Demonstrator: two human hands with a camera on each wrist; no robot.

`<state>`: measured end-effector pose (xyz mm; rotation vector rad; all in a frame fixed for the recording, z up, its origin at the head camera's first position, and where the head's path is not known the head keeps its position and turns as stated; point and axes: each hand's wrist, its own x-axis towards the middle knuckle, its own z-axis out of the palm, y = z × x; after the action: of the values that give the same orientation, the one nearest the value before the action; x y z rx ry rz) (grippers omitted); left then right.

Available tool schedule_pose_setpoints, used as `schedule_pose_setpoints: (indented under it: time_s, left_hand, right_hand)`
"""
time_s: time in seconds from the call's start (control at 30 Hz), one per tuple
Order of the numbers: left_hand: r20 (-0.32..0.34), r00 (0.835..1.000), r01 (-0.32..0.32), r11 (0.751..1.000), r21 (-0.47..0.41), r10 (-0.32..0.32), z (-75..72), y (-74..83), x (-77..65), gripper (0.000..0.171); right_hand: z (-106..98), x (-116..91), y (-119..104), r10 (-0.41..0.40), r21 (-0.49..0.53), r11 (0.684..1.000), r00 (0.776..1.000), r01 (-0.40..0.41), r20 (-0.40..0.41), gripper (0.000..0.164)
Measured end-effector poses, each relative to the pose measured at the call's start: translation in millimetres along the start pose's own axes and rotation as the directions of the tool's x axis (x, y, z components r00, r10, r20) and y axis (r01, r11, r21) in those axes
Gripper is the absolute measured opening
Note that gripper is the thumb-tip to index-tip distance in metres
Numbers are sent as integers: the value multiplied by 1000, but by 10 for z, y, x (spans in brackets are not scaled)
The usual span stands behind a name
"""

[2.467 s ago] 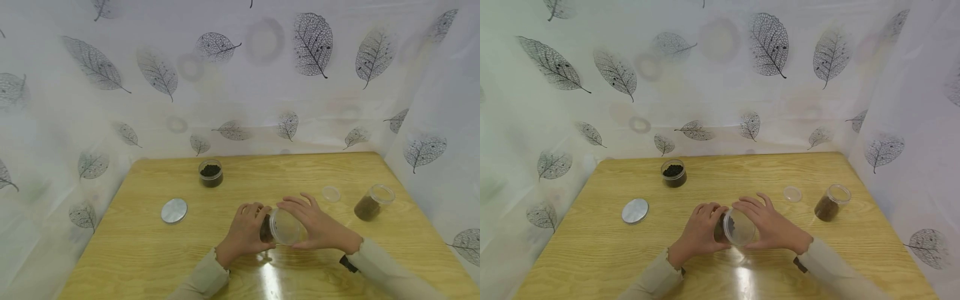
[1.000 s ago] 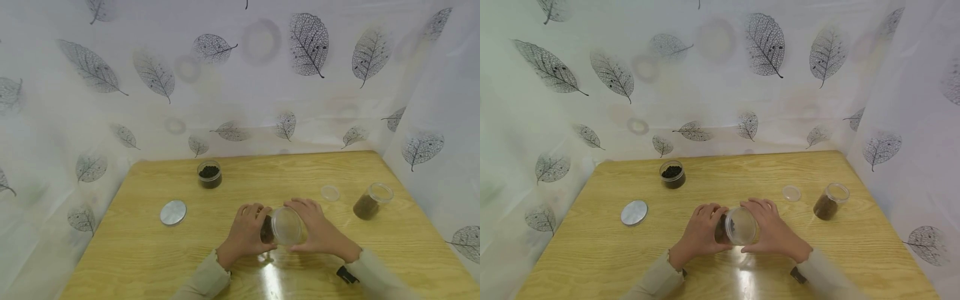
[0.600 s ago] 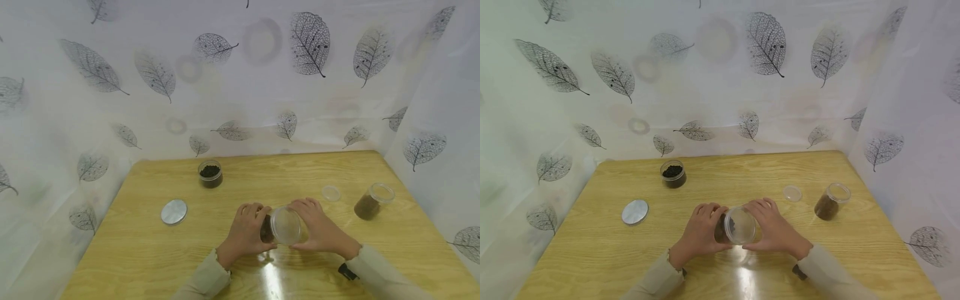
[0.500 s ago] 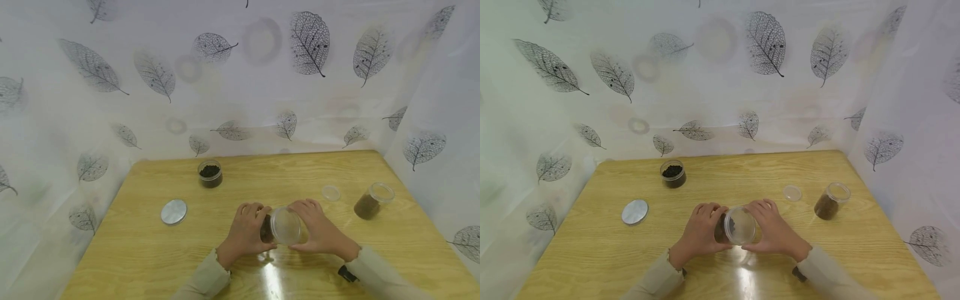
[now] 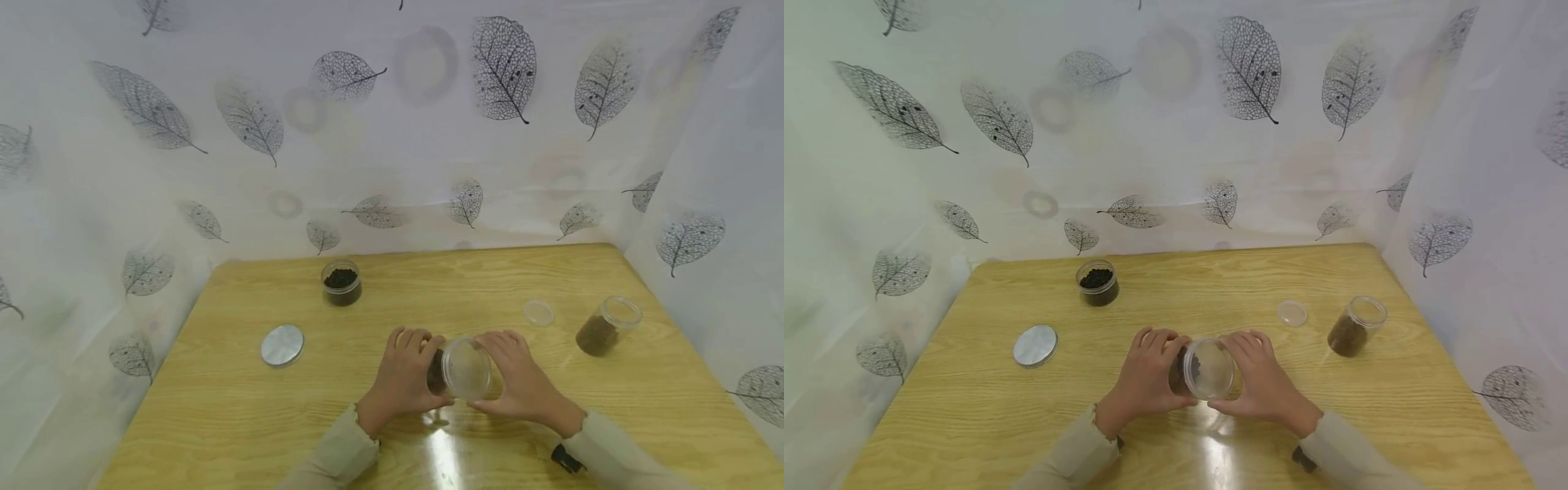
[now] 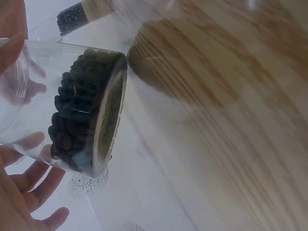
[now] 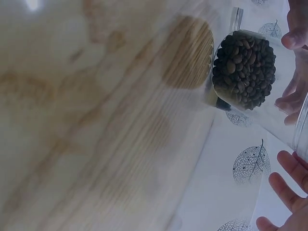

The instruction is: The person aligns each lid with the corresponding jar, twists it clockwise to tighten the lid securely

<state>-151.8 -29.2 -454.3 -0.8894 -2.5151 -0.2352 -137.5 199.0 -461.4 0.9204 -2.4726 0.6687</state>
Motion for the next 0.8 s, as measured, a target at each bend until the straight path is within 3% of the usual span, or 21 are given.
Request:
schedule_pose_setpoints:
  time_s: [0.23, 0.33, 0.5, 0.63, 0.8]
  left_hand:
    - [25, 1000, 8, 1000, 6, -8, 18, -1, 7, 93]
    - [37, 999, 21, 1000, -7, -20, 29, -29, -2, 95]
    - [48, 997, 55, 997, -50, -53, 42, -74, -20, 96]
    - [51, 996, 83, 993, -89, -78, 38, -96, -10, 95]
    - [64, 990, 134, 967, -216, -123, 9, -124, 63, 93]
  right_hand:
    - [29, -17, 9, 8, 45, 999, 1000, -8, -11, 86]
    - [32, 8, 5, 15, 64, 998, 1000, -15, 2, 93]
    - [46, 48, 23, 90, 162, 981, 990, -108, 113, 103]
    - [59, 85, 48, 132, 214, 961, 969, -177, 211, 93]
    - [19, 229, 51, 155, 260, 941, 960, -216, 235, 83]
